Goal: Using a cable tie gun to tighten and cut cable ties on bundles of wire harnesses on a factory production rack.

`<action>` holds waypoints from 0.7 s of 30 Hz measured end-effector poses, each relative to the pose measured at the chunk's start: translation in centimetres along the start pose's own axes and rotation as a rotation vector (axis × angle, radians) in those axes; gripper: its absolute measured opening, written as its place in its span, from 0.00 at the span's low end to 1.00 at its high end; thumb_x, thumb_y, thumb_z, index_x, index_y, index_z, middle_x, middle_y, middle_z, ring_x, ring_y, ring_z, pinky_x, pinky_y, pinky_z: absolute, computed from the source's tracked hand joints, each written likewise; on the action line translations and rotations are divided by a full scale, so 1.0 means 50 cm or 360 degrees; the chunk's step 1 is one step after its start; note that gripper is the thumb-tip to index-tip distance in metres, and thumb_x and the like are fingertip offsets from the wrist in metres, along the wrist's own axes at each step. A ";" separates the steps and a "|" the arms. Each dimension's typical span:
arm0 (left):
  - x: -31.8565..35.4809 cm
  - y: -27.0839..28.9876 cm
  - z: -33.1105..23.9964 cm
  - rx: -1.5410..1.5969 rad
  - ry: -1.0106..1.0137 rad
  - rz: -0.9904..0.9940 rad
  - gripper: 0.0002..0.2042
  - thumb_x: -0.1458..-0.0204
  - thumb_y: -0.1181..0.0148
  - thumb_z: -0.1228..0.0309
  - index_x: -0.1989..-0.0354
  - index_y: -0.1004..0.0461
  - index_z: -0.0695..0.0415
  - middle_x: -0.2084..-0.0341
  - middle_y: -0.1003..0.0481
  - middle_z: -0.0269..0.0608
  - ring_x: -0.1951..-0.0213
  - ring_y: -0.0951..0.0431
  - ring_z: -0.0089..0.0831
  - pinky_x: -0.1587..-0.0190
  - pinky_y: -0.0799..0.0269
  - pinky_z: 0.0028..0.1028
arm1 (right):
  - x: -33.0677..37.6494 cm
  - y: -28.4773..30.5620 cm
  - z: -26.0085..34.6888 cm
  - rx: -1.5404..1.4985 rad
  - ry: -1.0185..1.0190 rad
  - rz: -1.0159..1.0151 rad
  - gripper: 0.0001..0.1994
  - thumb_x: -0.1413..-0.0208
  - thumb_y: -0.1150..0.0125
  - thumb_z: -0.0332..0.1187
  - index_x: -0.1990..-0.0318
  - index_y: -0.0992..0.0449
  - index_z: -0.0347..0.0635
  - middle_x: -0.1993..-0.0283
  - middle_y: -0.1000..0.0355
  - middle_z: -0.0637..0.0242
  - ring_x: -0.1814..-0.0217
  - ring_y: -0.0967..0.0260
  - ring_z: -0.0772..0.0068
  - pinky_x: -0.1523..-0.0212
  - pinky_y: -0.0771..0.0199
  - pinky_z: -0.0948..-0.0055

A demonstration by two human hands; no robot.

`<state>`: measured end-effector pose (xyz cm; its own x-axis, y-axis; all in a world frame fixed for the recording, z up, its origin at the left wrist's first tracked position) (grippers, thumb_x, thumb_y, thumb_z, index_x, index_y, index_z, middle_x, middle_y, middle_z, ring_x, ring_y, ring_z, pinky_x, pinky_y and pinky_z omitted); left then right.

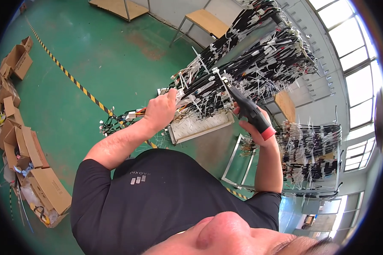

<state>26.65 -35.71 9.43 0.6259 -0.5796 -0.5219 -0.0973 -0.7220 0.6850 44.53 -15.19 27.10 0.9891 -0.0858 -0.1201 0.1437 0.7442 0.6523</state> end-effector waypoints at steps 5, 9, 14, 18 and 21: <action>0.005 -0.012 0.009 -0.0012 -0.0011 -0.0037 0.07 0.37 0.46 0.76 0.54 0.36 0.59 0.71 0.20 0.48 0.68 0.15 0.50 0.68 0.18 0.47 | -0.023 -0.017 0.029 0.0220 0.0015 0.0008 0.23 0.47 0.33 0.25 0.41 0.22 0.40 0.53 0.21 0.64 0.53 0.25 0.69 0.48 0.25 0.67; 0.005 -0.023 0.012 -0.0090 -0.0009 -0.0040 0.07 0.37 0.46 0.76 0.54 0.36 0.59 0.71 0.21 0.46 0.69 0.15 0.47 0.70 0.18 0.43 | -0.039 -0.028 0.064 0.0371 0.0000 -0.0010 0.22 0.47 0.32 0.26 0.42 0.23 0.40 0.55 0.20 0.60 0.56 0.21 0.59 0.50 0.23 0.63; 0.006 -0.032 0.020 -0.0059 -0.0040 -0.0180 0.07 0.36 0.46 0.75 0.55 0.37 0.58 0.73 0.23 0.44 0.71 0.16 0.43 0.73 0.19 0.40 | -0.046 -0.083 0.114 0.0922 -0.0017 -0.0085 0.19 0.44 0.30 0.32 0.46 0.25 0.39 0.55 0.21 0.49 0.53 0.21 0.38 0.50 0.21 0.51; -0.005 -0.056 0.026 0.0051 -0.0075 -0.0372 0.07 0.35 0.44 0.73 0.55 0.36 0.56 0.75 0.25 0.42 0.72 0.18 0.42 0.74 0.20 0.39 | -0.051 -0.113 0.101 0.0985 -0.0107 -0.0182 0.20 0.43 0.29 0.34 0.47 0.26 0.37 0.56 0.21 0.49 0.54 0.21 0.36 0.52 0.21 0.49; -0.010 -0.075 0.035 0.0123 -0.0054 -0.0431 0.07 0.35 0.43 0.72 0.54 0.34 0.54 0.75 0.26 0.41 0.73 0.19 0.43 0.74 0.20 0.39 | -0.067 -0.124 0.098 0.1005 -0.0183 -0.0255 0.20 0.43 0.29 0.34 0.47 0.26 0.37 0.57 0.21 0.49 0.55 0.22 0.36 0.53 0.21 0.48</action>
<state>25.34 -33.40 6.23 0.6107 -0.3730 -0.6985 0.0106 -0.8782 0.4782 40.48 -22.76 27.14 0.9461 -0.2591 -0.1942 0.2467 0.1882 0.9506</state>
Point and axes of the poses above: each hand's wrist, its own x-axis away from the middle knuckle, its own y-axis out of the back of the hand, z = x × y, the point moved 6 cm from there along -x, towards the middle knuckle
